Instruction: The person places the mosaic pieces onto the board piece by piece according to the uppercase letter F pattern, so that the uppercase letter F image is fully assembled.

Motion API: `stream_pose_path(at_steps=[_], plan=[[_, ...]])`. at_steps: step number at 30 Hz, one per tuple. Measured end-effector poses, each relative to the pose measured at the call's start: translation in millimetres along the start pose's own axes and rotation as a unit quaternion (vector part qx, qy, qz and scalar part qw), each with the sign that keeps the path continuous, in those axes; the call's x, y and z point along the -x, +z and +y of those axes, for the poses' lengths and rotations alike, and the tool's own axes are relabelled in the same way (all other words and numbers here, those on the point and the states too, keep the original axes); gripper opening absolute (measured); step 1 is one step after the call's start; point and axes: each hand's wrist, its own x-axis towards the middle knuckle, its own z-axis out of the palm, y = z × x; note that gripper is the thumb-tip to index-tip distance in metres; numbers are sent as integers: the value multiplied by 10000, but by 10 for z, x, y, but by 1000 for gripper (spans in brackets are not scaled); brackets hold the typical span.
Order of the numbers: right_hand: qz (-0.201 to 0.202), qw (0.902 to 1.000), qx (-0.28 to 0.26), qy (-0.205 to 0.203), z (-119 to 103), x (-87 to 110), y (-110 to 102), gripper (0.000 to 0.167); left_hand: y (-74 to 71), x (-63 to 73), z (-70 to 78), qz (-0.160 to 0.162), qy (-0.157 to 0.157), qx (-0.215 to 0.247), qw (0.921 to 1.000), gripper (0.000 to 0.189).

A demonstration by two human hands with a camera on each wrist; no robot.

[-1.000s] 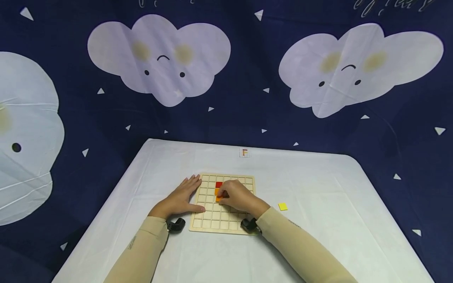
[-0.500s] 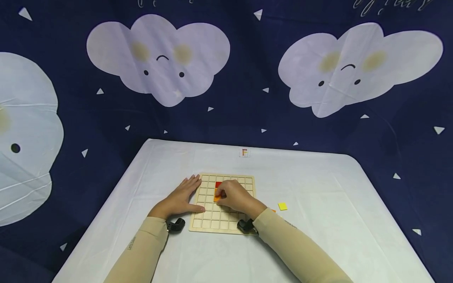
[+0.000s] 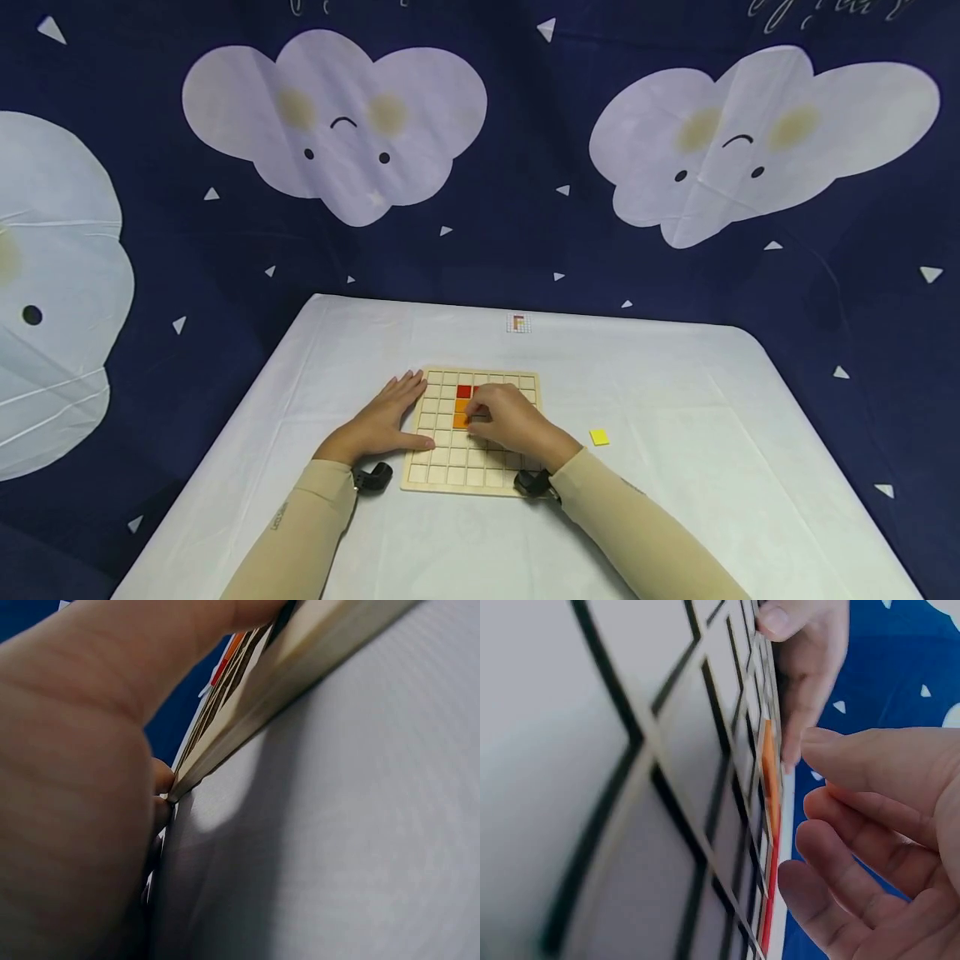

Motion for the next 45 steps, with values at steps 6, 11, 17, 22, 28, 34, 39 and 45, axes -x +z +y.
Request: stream_pose_path(at_steps=[6,11,17,22,28,34,39,45], plan=[[333,9994,-34,-42,126,220,-219,12,3,-10,11,-9,-60,5,10000,122],[543,9983,-51,190,346,429,-431,11,5,-18,2,-25,-26,-28,10000,123],[667,9943,-334,766,627,679,-619,8,4,-14,-10,-17,-55,-56,10000,123],[434,9925,-568,996,770,883,-678,11,4,-9,-11,-16,-57,-54,10000,122],[-23,9957,-388,839,843,1063,-674,18,2,-8,-16,-6,-55,-50,10000,122],[-47,9954,-280,919,830,1122,-655,22,2,5,-16,24,-8,-26,10000,121],[-78,9944,-252,1023,823,1161,-644,25,8,5,-5,-4,-6,-21,10000,122],[-115,9965,-236,792,831,1209,-641,25,10,-2,-4,-9,33,-85,10000,122]])
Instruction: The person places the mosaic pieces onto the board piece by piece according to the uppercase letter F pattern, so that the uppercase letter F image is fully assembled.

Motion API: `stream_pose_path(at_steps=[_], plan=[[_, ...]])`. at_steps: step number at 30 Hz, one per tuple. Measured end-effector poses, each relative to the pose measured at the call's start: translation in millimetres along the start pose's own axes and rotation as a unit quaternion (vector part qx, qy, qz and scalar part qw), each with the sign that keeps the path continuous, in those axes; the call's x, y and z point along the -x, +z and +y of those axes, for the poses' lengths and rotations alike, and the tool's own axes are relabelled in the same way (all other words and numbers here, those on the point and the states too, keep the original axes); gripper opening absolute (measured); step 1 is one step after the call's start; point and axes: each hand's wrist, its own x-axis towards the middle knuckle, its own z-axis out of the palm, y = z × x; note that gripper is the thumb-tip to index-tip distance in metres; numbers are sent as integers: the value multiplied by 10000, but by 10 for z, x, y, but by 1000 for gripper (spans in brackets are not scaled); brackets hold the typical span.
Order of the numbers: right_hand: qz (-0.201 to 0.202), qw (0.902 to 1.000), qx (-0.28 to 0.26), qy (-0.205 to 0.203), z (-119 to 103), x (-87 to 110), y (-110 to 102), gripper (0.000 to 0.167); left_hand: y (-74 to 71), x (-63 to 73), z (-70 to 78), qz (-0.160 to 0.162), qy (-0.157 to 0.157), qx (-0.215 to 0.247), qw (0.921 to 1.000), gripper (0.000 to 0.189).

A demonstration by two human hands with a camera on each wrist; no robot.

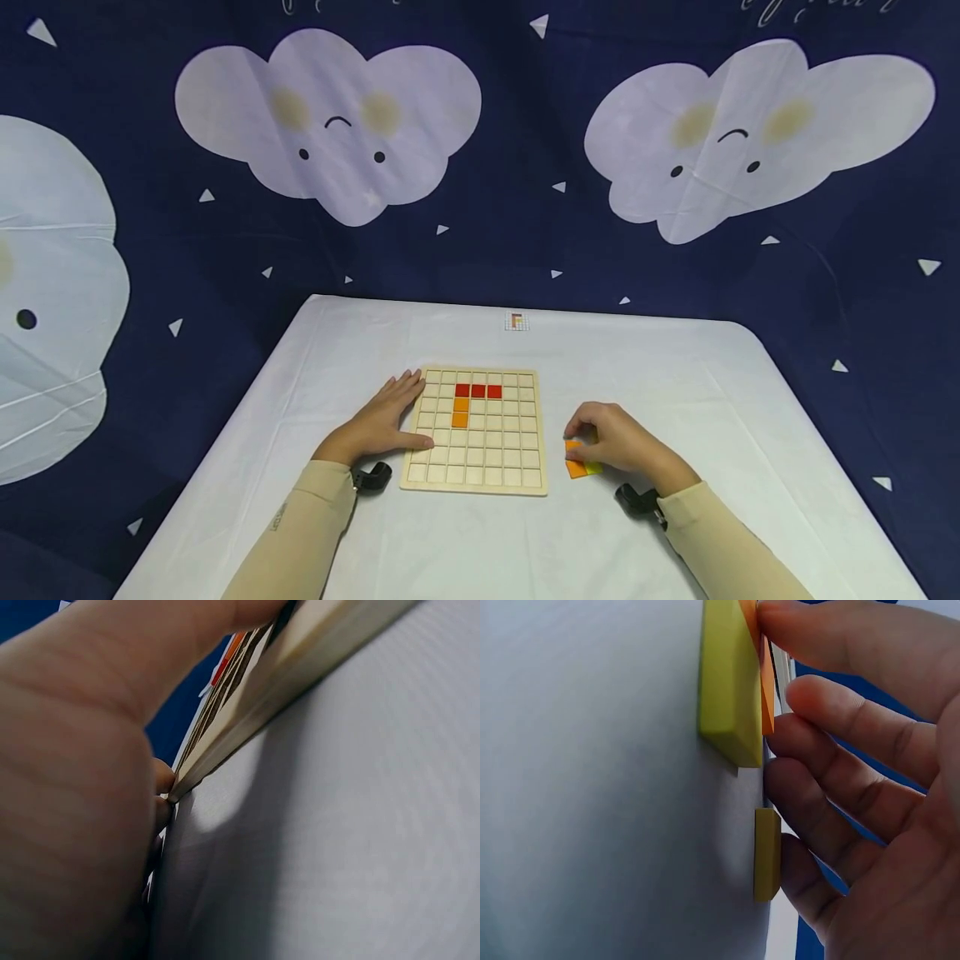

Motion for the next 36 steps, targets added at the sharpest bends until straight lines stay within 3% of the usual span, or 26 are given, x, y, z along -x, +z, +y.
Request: stream_pose_path(at_steps=[11,22,36], plan=[[-104,9998,-124,-152,-33,38,33,20,-3,25,14,16,-73,159,9998,122],[-82,9998,-113,-113,-26,47,38,26,6,7,4,35,-22,100,9999,122],[110,9993,271,-243,-75,-7,34,19,1,7,-1,13,-11,22,10000,122]])
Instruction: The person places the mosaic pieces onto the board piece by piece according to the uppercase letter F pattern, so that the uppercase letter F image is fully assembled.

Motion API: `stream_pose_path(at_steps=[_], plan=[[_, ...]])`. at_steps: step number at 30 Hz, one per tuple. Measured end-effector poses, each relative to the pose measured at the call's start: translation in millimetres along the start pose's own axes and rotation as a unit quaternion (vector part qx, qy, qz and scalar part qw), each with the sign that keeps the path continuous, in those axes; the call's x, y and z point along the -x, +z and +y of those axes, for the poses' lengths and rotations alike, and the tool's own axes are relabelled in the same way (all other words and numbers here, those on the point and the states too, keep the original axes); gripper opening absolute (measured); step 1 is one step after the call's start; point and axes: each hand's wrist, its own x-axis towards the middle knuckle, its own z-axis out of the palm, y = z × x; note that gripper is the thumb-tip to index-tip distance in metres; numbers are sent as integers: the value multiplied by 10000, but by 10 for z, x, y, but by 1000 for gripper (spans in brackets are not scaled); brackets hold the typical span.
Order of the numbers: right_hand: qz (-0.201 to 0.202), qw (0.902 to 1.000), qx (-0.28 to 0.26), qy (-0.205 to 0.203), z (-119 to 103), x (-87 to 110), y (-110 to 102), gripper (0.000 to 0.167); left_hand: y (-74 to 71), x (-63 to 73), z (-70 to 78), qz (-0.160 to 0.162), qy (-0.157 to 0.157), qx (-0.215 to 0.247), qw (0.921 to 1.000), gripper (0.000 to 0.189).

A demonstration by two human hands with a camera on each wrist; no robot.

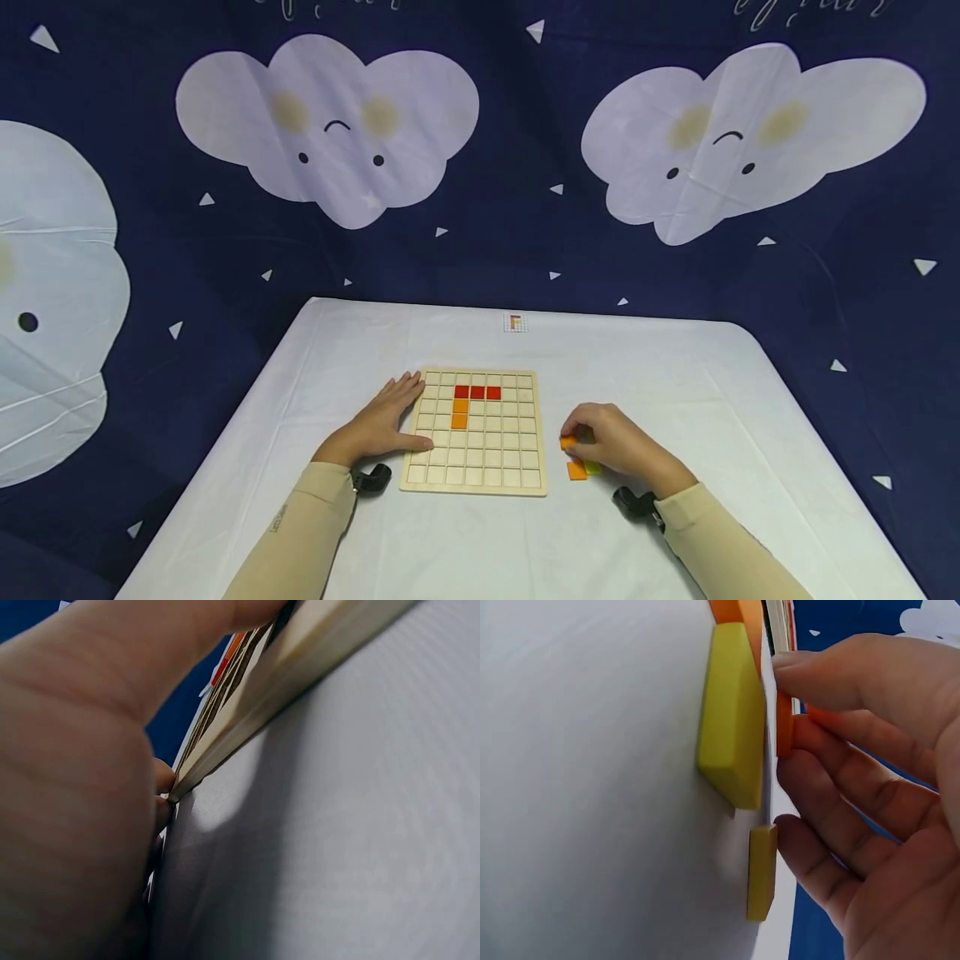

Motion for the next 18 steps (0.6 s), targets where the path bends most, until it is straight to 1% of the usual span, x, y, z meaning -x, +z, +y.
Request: stream_pose_path(at_steps=[5,10,13,16,18], plan=[[131,9998,100,-115,-74,-124,16,19,-4,-8,7,4,-39,3,10000,122],[181,9985,107,-508,-222,-306,71,17,-9,-9,13,13,-49,18,10000,122],[120,9979,-30,-641,-330,-417,127,17,-6,-12,14,4,-31,3,10000,122],[-3,9979,-133,-632,-425,-534,202,17,0,-10,11,12,-29,-7,10000,122],[-107,9978,-97,-649,-473,-609,254,16,5,-6,8,12,-36,3,10000,122]])
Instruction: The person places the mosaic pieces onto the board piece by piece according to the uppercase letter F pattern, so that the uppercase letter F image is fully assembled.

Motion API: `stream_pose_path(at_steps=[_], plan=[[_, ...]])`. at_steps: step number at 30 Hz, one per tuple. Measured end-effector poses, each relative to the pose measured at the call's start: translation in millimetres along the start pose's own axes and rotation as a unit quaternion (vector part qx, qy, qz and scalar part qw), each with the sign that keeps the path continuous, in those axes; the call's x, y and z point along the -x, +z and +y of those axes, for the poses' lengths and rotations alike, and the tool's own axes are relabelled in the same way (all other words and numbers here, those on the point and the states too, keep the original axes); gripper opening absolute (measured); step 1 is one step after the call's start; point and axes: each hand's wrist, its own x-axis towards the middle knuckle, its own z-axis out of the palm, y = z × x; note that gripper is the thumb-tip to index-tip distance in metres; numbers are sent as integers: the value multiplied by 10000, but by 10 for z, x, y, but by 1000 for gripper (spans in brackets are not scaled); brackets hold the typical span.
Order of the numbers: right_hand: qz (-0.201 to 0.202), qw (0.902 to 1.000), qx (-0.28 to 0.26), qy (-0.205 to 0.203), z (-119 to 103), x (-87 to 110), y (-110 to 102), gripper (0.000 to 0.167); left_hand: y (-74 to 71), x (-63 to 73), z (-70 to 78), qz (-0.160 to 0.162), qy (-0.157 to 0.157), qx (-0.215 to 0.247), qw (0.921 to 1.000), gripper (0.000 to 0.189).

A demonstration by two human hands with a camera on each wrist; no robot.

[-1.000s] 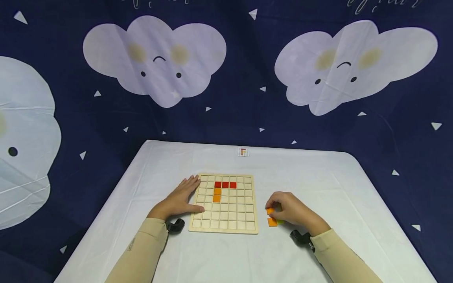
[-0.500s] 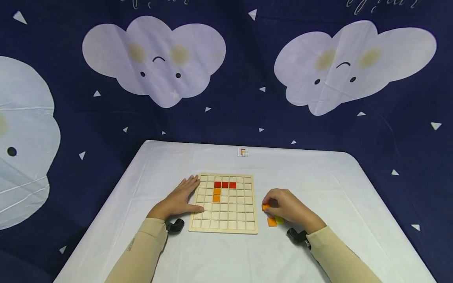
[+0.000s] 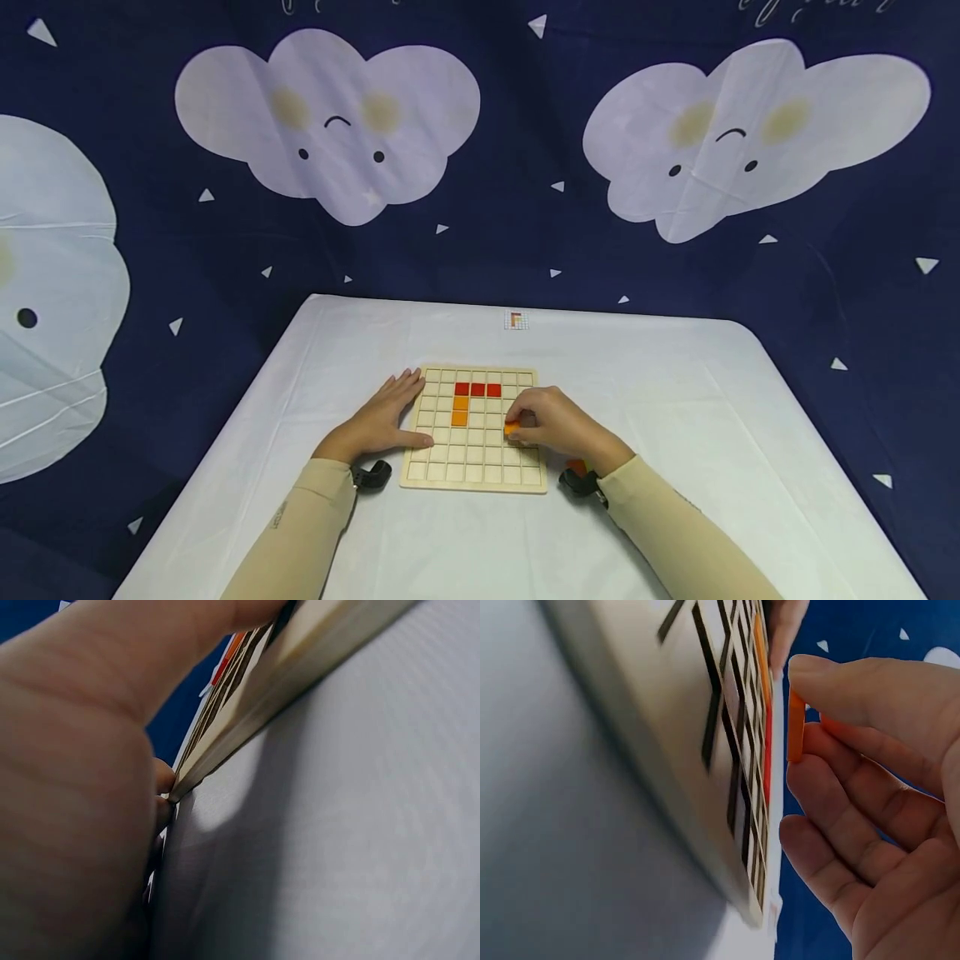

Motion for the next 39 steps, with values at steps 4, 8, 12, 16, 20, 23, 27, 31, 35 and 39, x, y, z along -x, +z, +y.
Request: stream_pose_path(at_steps=[4,8,12,16,20,23,27,31,35,39], plan=[[-141,9996,157,-192,-59,-150,86,15,1,-2,0,-9,-22,30,10000,122],[-263,9989,233,-295,-132,-278,175,16,0,-7,4,-30,-48,17,10000,121],[-454,9985,155,-261,-202,-382,270,16,-11,-5,8,-54,-31,33,10000,120],[-538,9979,126,-349,-260,-463,357,16,-8,1,10,-65,16,42,10000,121],[-521,9975,273,-395,-334,-504,397,18,-5,4,12,-67,47,36,10000,120],[-511,9969,430,-418,-382,-529,414,18,-13,4,9,-54,62,26,10000,120],[-530,9955,627,-471,-422,-566,447,17,-16,5,-4,-53,59,7,10000,120],[-550,9941,786,-515,-440,-600,486,16,-10,5,-17,-83,62,8,9999,121],[-527,9941,829,-466,-449,-624,510,16,-3,5,-25,-82,66,43,9999,121],[-510,9946,818,-377,-455,-632,514,18,0,1,-27,-63,65,30,10000,121]])
